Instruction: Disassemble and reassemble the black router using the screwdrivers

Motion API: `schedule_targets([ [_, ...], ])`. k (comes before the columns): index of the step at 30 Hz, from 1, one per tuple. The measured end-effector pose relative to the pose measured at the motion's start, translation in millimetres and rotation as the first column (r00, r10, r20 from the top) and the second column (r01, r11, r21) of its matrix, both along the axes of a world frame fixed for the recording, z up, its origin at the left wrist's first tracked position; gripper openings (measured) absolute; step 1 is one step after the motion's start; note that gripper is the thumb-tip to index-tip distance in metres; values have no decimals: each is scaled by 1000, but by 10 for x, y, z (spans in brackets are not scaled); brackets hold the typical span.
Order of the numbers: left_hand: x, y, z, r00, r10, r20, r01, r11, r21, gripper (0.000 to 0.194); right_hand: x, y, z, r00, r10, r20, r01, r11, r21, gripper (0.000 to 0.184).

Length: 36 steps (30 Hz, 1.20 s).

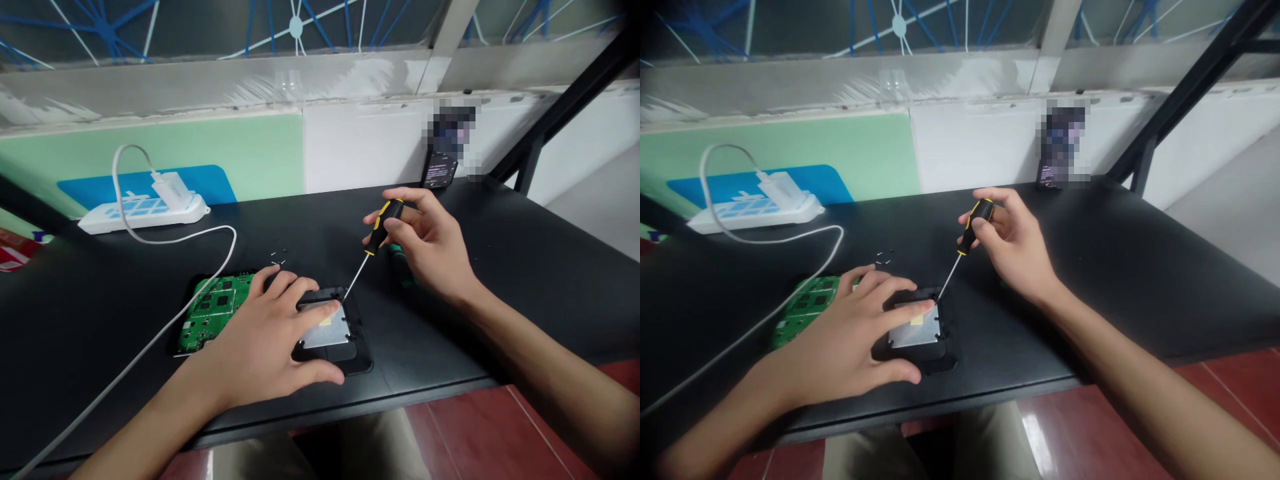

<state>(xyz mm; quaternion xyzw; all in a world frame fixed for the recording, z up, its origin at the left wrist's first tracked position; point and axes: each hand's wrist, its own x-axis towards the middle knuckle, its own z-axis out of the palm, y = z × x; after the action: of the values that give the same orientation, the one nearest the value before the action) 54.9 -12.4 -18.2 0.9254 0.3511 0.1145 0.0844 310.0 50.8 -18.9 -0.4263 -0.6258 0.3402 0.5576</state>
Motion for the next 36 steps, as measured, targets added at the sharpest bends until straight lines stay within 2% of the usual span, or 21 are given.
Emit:
schedule_targets([
  [21,24,-2,17,1000,11,28,-9,999,-40,63,-9,-36,12,1000,-8,8,8,1000,11,26],
  [28,25,7,0,999,15,40,-12,997,-79,60,-2,-33,4,1000,-2,-24,1,1000,-24,28],
  [36,25,4,0,999,20,46,-17,997,-70,62,-24,-66,16,999,-9,-49,9,1000,8,29],
])
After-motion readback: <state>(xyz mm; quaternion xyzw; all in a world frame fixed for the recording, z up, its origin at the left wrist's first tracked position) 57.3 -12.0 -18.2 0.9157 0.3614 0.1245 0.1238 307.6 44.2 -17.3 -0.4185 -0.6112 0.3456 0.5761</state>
